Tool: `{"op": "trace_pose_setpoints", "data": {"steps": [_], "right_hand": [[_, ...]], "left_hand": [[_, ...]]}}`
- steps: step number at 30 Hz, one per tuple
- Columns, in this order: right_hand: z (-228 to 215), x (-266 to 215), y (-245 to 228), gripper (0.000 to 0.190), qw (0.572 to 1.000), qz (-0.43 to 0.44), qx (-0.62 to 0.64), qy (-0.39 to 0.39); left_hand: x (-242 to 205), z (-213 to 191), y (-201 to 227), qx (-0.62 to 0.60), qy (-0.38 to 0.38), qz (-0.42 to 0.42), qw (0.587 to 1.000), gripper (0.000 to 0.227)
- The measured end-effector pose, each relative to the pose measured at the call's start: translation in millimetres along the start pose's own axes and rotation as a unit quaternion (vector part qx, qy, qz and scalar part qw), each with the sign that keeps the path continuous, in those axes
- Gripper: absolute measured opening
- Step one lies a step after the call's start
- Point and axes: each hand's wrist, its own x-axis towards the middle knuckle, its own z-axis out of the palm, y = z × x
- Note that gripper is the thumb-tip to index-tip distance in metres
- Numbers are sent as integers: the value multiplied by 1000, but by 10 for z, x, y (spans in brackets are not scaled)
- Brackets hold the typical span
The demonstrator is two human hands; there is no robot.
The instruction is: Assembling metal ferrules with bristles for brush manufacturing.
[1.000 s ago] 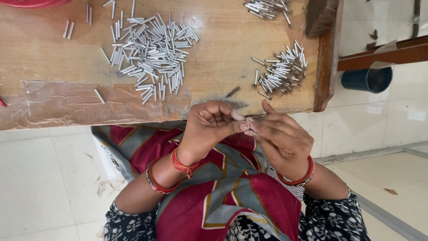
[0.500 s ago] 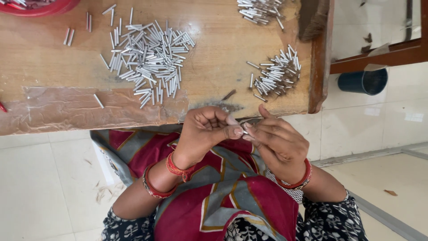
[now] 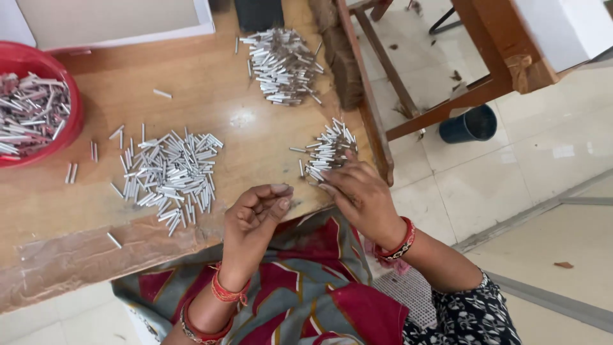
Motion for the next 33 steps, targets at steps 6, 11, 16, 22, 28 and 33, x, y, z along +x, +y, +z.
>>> {"op": "trace_pose_setpoints", "data": {"steps": [6, 11, 16, 22, 28, 33], "right_hand": [[-443, 289, 557, 32, 993, 36, -110, 38], [-791, 812, 886, 59, 990, 9, -135, -31], [-764, 1148, 1178, 86, 972, -56, -186, -129], [-705, 1456, 1179, 110, 956, -86, -199, -195], [-611, 1618, 1309, 110, 940, -105, -223, -236], [-546, 1649, 1392, 102, 940, -114, -213, -240]], "left_hand": [[473, 197, 74, -38, -1, 6, 999, 32], [1035, 451, -184, -76, -16, -44, 996, 55], [1583, 723, -369, -115, -10, -59, 992, 66], [1994, 989, -324, -84, 2, -96, 992, 85], [2247, 1089, -541, -150, -3, -24, 988, 91], [2236, 1201, -498, -191, -7, 0, 982, 82]]}}
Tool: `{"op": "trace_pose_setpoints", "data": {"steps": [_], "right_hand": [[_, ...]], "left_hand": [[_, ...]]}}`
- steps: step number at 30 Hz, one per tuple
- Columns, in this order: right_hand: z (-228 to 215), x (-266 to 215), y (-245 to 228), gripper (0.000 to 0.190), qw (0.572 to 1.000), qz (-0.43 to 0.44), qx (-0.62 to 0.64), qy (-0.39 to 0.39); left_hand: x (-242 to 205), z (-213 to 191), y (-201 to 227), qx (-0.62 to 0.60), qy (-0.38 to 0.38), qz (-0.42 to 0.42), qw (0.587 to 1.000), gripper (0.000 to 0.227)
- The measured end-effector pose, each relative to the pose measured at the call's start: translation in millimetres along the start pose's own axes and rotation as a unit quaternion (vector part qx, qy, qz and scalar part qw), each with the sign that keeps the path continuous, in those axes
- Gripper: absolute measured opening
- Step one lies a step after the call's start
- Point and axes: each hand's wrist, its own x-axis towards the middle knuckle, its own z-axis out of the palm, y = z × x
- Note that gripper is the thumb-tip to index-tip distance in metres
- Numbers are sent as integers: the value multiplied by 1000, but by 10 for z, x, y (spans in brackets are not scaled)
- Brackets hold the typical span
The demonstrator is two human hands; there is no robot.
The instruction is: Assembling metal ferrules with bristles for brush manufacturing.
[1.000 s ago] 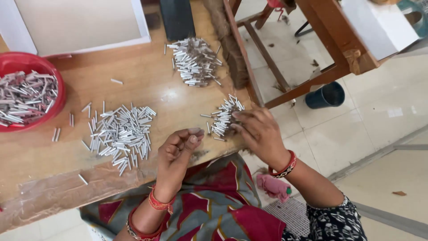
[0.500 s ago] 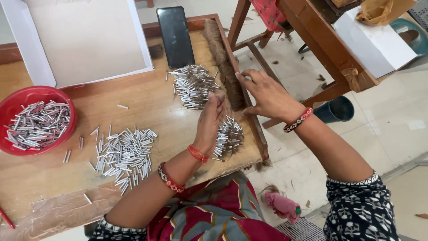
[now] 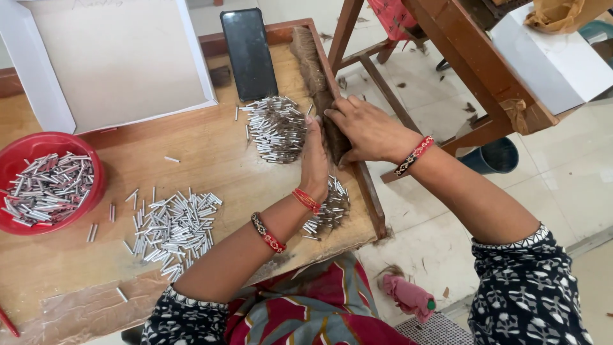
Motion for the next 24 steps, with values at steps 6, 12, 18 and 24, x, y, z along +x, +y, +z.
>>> {"op": "trace_pose_setpoints", "data": {"steps": [6, 12, 18, 24], "right_hand": [[-4, 40, -4, 81, 1000, 0, -2, -15], [-9, -16, -26, 72, 1000, 3, -8, -25], [-9, -28, -41, 68, 1000, -10, -18, -9], [-29, -18, -58, 58, 1000, -7, -18, -18]], "left_hand": [[11, 41, -29, 41, 44, 22, 998, 76], [-51, 44, -107, 70, 44, 40, 996, 77], [-4, 0, -167, 112, 54, 32, 992, 83], [-61, 116, -96, 165, 75, 27, 983, 89]]}}
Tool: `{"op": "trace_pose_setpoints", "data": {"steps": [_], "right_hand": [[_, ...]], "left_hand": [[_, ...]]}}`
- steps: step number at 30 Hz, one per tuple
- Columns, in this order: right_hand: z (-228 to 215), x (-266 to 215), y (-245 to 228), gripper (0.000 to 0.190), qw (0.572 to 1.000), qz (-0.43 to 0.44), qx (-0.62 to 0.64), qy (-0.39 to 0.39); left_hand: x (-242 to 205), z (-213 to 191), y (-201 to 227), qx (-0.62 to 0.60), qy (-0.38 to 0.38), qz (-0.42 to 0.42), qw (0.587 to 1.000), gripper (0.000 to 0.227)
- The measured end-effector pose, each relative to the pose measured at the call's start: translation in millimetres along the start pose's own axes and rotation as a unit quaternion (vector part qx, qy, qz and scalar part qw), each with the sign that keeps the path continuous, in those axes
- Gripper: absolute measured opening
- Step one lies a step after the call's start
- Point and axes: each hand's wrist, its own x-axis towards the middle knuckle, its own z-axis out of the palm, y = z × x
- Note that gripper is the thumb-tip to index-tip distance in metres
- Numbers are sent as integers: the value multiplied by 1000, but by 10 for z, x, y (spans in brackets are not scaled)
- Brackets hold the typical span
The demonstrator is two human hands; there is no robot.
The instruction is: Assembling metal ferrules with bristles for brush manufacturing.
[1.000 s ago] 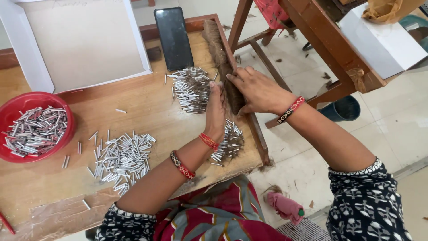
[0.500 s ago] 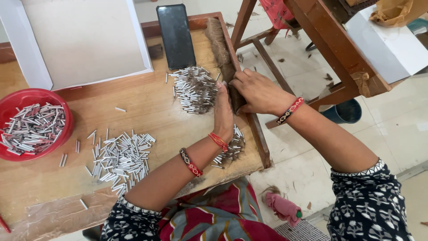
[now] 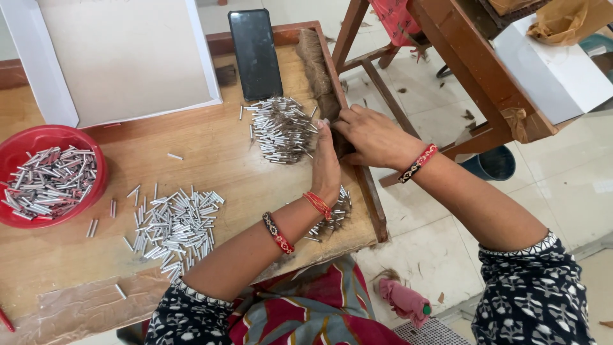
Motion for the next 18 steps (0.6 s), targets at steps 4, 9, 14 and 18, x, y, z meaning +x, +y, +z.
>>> {"op": "trace_pose_setpoints", "data": {"steps": [4, 9, 14, 18], "right_hand": [[59, -25, 23, 50, 1000, -10, -2, 14], [80, -41, 9, 43, 999, -23, -8, 29], [114, -46, -1, 39, 999, -23, -16, 30], [108, -51, -13, 40, 999, -24, -7, 35]], "left_hand": [[-21, 42, -36, -10, -24, -26, 999, 93], [-41, 68, -47, 42, 7, 30, 999, 91], [-76, 78, -133, 58, 18, 35, 998, 91], [-68, 31, -161, 20, 18, 55, 998, 90]]}}
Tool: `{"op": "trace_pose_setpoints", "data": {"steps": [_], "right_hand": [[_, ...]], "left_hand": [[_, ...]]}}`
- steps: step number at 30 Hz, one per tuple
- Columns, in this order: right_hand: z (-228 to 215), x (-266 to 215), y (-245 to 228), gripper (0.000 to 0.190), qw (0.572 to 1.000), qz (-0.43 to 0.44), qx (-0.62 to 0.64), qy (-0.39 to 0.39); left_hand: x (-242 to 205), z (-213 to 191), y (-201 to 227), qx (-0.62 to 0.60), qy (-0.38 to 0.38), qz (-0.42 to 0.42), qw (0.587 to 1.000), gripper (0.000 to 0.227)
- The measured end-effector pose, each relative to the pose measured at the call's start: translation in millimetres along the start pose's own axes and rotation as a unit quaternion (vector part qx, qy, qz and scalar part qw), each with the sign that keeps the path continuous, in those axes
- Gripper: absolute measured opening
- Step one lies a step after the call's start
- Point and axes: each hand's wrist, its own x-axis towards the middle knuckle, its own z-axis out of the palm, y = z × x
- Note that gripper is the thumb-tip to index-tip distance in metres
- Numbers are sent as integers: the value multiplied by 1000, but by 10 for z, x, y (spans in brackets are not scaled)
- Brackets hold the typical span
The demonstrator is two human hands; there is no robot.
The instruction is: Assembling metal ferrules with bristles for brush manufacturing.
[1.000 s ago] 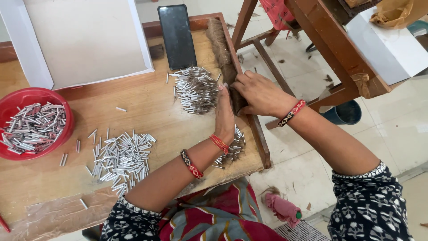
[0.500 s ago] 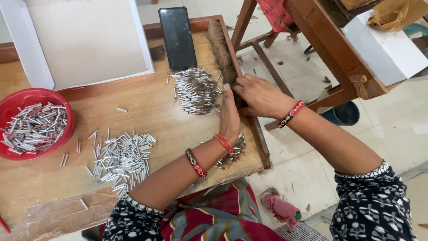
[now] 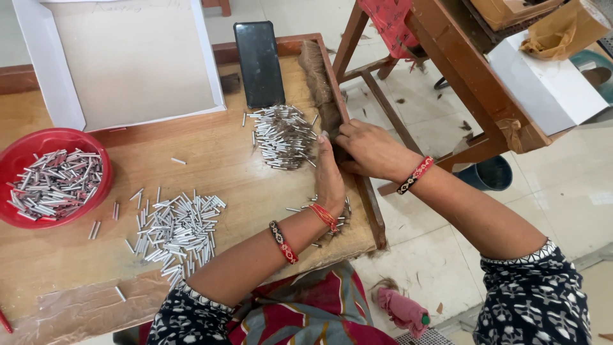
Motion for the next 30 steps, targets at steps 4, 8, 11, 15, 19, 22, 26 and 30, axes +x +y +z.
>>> {"op": "trace_pose_setpoints", "data": {"steps": [4, 8, 11, 15, 19, 22, 26, 30], "right_hand": [[40, -8, 13, 34, 1000, 5, 3, -14], [9, 0, 14, 36, 1000, 10, 7, -20], [44, -7, 25, 35, 999, 13, 10, -27], [98, -9, 61, 32, 999, 11, 4, -35], [79, -13, 61, 37, 1000, -1, 10, -20], [86, -23, 66, 34, 999, 9, 9, -34], [64, -14, 79, 34, 999, 1, 13, -39], [65, -24, 89, 34, 999, -4, 19, -37]], "left_hand": [[18, -66, -48, -108, -18, -28, 994, 88], [141, -201, -215, -129, -18, -44, 990, 73], [185, -372, -60, -47, -21, -19, 998, 51], [210, -534, 450, 303, -111, 99, 941, 47], [238, -549, 440, 369, -172, 140, 903, 55], [250, -491, 425, 383, -172, 166, 892, 55], [303, -478, 347, 404, -160, 176, 883, 44], [333, -480, 288, 385, -159, 179, 891, 38]]}}
